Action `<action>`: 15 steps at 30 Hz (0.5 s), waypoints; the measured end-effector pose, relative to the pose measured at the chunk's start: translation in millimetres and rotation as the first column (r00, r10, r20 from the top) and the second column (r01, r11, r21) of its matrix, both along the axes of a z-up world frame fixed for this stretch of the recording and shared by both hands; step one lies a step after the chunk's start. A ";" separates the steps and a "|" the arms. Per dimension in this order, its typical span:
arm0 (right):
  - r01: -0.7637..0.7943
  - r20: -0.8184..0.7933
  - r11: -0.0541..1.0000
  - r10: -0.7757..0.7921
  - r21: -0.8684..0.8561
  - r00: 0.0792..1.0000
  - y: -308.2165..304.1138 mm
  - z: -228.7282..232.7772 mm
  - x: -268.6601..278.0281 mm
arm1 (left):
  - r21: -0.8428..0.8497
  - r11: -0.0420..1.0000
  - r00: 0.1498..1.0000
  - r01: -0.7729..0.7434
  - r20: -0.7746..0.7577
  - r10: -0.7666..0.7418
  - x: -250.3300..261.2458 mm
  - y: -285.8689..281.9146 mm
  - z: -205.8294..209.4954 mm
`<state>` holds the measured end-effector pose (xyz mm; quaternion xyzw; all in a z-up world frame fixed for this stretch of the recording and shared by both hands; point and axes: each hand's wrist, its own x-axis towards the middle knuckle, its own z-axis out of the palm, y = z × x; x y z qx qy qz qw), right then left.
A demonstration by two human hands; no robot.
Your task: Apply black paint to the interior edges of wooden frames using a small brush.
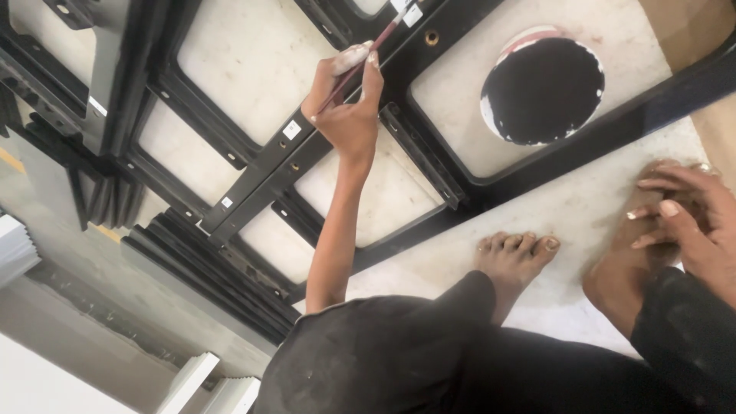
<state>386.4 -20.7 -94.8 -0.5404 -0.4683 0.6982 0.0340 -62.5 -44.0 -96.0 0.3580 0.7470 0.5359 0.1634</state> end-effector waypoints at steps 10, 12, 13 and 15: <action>0.026 -0.018 1.000 -0.026 0.004 1.000 -4.1 0.4 -2.4 | -0.029 0.999 1.000 -0.024 -0.018 0.023 -5.1 6.1 -7.2; 0.067 0.040 0.998 -0.067 0.009 0.997 -4.9 5.8 -7.3 | -0.036 0.999 1.000 -0.006 -0.016 0.005 -6.2 8.1 -7.1; 0.068 0.040 0.998 -0.068 0.009 0.997 -5.5 4.5 -6.7 | -0.036 0.999 1.000 -0.005 -0.017 0.004 -8.4 9.6 -3.6; 0.097 0.010 0.995 -0.096 -0.010 0.995 -5.9 3.4 -4.9 | -0.061 0.996 0.997 0.069 -0.011 -0.070 -12.2 12.6 3.7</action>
